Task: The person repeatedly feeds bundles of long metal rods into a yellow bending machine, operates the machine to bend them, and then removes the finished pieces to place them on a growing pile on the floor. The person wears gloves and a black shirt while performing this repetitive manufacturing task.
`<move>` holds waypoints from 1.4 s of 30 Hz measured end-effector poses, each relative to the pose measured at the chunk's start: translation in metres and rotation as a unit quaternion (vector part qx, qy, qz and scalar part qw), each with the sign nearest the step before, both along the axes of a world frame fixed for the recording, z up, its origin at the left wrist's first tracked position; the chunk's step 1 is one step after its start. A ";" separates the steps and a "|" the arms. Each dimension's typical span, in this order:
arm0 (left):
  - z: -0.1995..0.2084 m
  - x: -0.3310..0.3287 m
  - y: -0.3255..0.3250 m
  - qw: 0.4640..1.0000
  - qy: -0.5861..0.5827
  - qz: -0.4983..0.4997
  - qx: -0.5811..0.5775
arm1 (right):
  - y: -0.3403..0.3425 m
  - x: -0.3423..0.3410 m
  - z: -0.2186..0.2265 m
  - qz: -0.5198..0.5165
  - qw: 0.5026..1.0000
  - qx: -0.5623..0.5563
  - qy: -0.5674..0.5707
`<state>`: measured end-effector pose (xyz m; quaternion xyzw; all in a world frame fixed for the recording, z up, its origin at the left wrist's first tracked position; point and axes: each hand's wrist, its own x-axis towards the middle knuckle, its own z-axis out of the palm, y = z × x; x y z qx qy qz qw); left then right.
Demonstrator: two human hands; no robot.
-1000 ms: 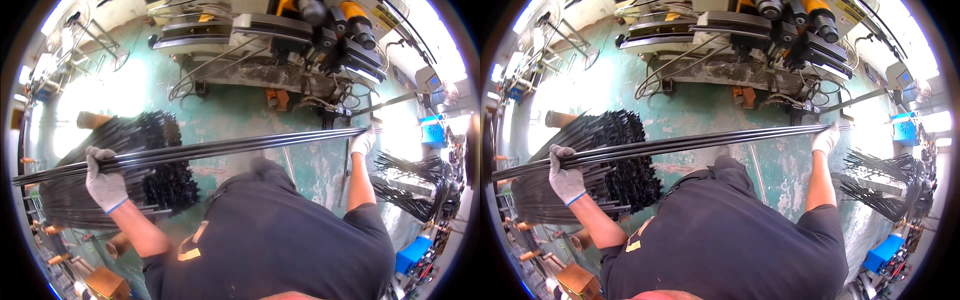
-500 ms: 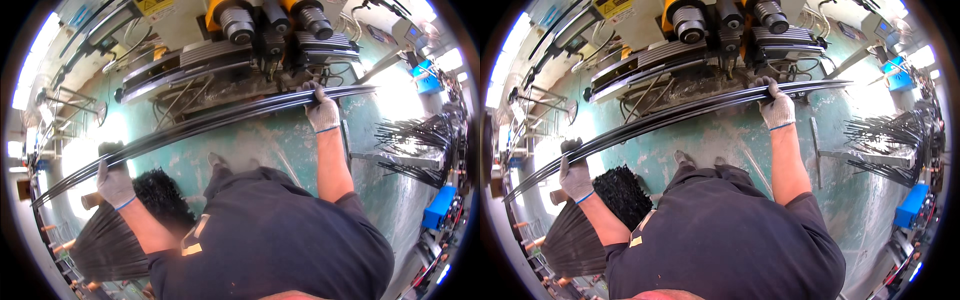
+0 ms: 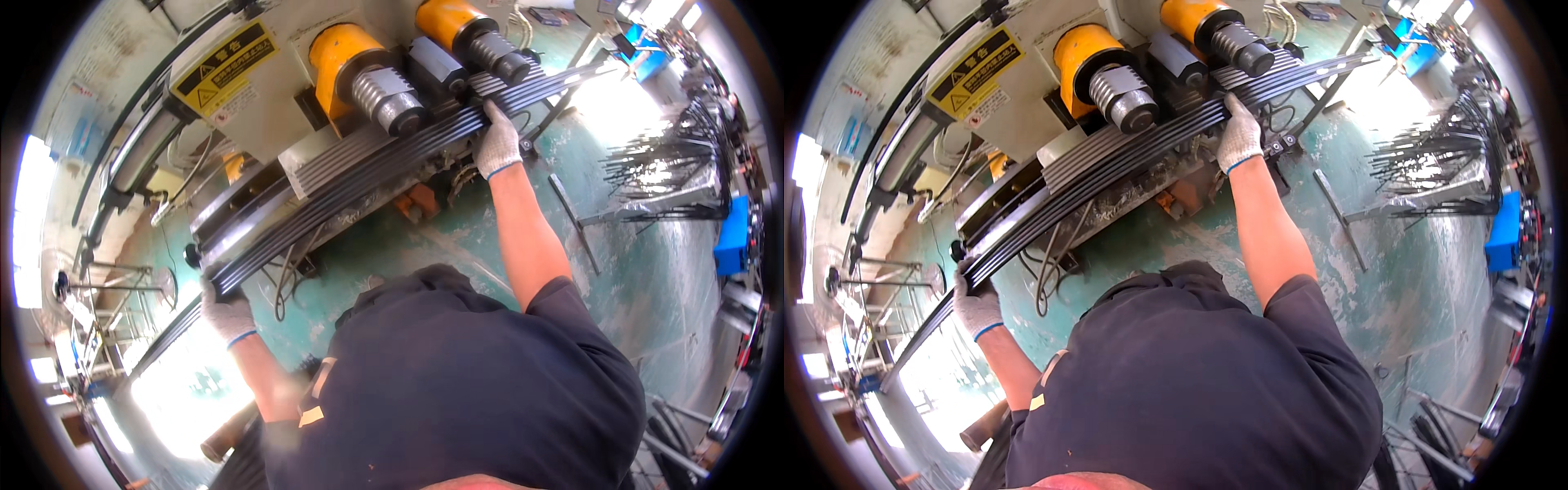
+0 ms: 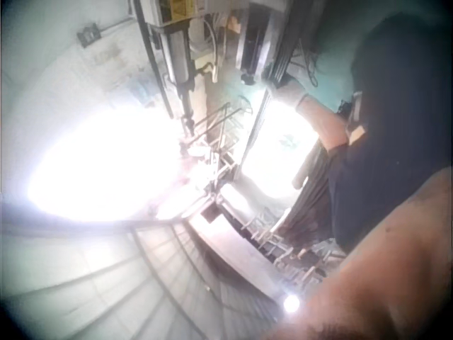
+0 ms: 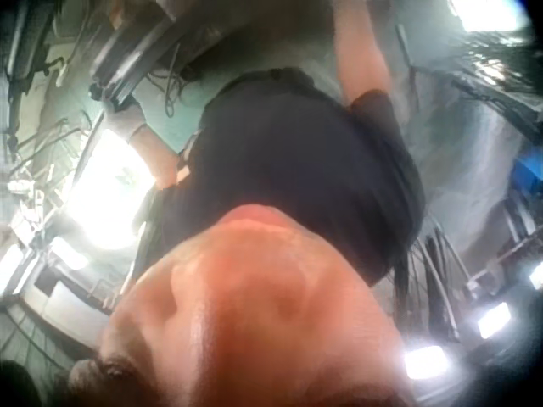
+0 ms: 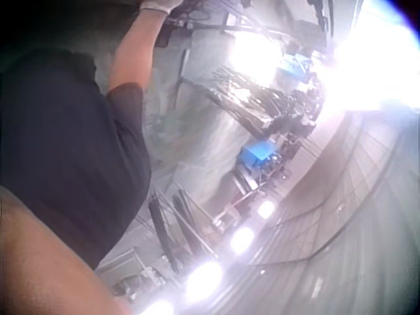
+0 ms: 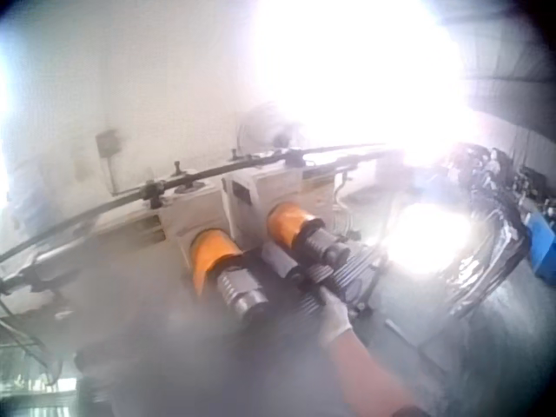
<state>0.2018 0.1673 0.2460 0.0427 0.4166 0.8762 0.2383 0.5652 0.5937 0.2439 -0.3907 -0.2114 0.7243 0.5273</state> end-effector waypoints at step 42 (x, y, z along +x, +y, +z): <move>-0.076 -0.088 0.059 0.993 -0.021 0.099 -0.053 | 0.020 0.021 -0.085 0.077 0.992 0.048 -0.084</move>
